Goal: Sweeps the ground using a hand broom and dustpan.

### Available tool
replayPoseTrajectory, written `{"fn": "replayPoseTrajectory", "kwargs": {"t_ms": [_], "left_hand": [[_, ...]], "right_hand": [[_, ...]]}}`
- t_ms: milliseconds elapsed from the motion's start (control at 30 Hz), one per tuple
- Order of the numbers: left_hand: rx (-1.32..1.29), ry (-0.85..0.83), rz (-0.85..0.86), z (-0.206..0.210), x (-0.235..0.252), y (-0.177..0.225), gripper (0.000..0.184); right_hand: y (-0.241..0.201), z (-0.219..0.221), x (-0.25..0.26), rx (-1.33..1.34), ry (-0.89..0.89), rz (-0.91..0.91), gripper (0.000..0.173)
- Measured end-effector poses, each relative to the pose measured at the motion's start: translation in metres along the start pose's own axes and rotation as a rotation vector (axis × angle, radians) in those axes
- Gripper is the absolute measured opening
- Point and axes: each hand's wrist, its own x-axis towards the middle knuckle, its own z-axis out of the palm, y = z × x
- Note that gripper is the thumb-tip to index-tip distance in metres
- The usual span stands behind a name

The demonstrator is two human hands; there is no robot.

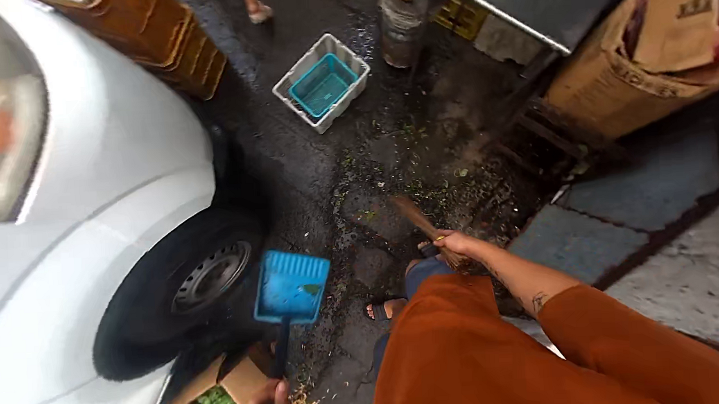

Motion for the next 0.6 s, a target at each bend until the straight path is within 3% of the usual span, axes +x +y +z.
{"fn": "replayPoseTrajectory", "kwargs": {"t_ms": [167, 300, 367, 433, 500, 600], "left_hand": [[0.032, -0.299, 0.072, 0.179, 0.091, 0.053, 0.017], [0.185, -0.591, 0.215, 0.335, 0.154, 0.086, 0.016], [0.260, -0.677, 0.271, 0.415, 0.193, 0.106, 0.017], [0.333, -0.750, 0.305, 0.478, 0.232, 0.135, 0.019], [0.413, -0.832, 0.357, 0.541, 0.279, 0.168, 0.021], [0.492, -0.990, 0.427, 0.623, 0.336, 0.210, 0.023]], "right_hand": [[0.072, -0.117, 0.023, 0.367, 0.298, 0.136, 0.062], [0.116, -0.195, 0.091, 0.250, 0.261, 0.221, 0.064], [0.122, -0.237, 0.133, 0.165, 0.222, 0.254, 0.066], [0.126, -0.266, 0.159, 0.244, 0.248, 0.310, 0.065], [0.115, -0.289, 0.195, 0.488, 0.377, 0.359, 0.061], [0.078, -0.290, 0.258, 0.894, 0.456, 0.451, 0.052]]}}
